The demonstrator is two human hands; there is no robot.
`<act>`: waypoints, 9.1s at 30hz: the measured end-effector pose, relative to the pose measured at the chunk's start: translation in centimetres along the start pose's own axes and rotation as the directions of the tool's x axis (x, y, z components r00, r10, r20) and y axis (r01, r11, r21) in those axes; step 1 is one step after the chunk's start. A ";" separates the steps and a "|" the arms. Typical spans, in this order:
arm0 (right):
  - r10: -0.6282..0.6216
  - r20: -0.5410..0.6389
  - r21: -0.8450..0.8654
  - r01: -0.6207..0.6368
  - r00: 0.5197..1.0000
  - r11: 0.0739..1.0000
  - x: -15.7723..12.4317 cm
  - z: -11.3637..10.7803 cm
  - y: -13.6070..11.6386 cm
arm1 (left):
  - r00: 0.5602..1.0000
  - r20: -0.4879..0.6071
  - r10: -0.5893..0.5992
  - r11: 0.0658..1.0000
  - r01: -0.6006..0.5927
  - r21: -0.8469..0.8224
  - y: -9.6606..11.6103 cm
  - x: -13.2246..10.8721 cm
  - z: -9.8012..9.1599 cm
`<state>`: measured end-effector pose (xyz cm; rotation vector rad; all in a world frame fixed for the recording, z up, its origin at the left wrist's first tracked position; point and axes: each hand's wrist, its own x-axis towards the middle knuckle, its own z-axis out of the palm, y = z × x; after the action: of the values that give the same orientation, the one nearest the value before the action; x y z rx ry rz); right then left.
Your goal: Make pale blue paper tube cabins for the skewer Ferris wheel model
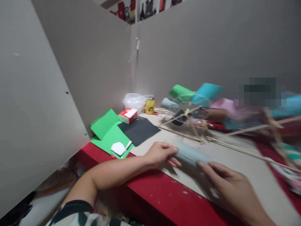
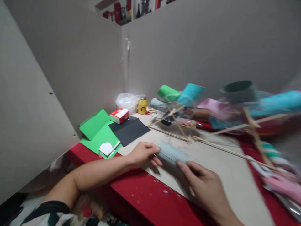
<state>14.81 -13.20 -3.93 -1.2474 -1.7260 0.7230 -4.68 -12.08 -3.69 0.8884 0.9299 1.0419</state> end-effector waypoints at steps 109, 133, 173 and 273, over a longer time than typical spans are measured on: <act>-0.220 -0.258 0.175 0.270 0.941 0.947 0.7 0.8 -0.1 | 1.000 -0.013 -0.014 0.993 0.012 -0.118 -0.1 0.4 0.8; -0.183 -0.317 0.224 0.261 0.931 0.939 0.2 0.9 -0.8 | 1.000 0.006 -0.019 0.994 0.020 -0.104 0.1 0.0 1.2; -0.452 -0.161 -0.068 0.447 0.877 0.892 -0.7 0.2 -1.2 | 0.993 0.068 -0.095 0.993 0.099 -0.060 0.2 0.1 0.7; -0.144 -0.100 0.189 0.160 0.985 0.969 0.1 0.1 -1.6 | 0.998 0.055 -0.037 0.999 0.036 0.019 0.1 -0.6 1.7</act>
<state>14.01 -13.61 -2.55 -0.9857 -1.6184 0.7192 -3.26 -12.89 -2.93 0.9078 0.9070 0.9745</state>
